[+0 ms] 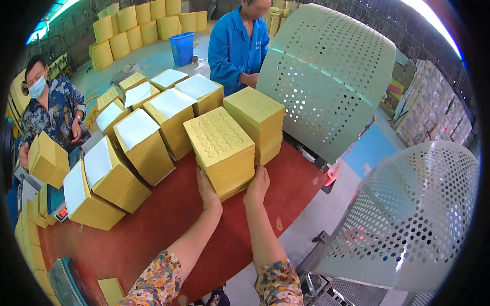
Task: Weighing stacks of yellow paper blocks and organizing them into larger piles in an industrial setting.
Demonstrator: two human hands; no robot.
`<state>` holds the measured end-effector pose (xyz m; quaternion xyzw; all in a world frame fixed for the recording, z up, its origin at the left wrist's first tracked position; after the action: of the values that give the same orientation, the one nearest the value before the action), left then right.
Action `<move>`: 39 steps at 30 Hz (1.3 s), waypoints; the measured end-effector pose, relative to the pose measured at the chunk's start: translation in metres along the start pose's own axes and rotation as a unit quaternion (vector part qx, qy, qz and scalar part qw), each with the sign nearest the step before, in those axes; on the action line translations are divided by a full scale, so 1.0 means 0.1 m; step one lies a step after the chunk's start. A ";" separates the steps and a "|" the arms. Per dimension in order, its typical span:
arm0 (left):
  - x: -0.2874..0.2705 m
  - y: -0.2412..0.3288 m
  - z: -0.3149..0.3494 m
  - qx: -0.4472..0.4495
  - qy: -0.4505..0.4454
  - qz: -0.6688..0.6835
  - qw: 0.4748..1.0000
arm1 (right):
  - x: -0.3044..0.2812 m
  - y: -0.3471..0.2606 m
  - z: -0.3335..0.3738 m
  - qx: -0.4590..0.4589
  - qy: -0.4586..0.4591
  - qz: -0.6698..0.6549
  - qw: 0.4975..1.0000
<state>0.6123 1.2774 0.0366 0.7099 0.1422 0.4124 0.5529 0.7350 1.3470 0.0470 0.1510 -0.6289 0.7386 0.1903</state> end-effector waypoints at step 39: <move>-5.37 4.41 4.30 0.328 0.418 -0.212 0.820 | 2.23 0.90 6.45 -0.001 -0.690 0.065 0.721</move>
<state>0.4875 0.4835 0.1841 0.5605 0.6338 0.4713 0.2489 0.4851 0.7183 0.1772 0.5769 -0.5955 0.4402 -0.3446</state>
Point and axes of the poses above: each hand's wrist, its own z-axis away from the middle knuckle, its own x-axis out of the palm, y = z × x, the point moved 3 cm from there along -z, towards the middle knuckle, and after that the axes turned 2 degrees about x, right-handed, at the moved point
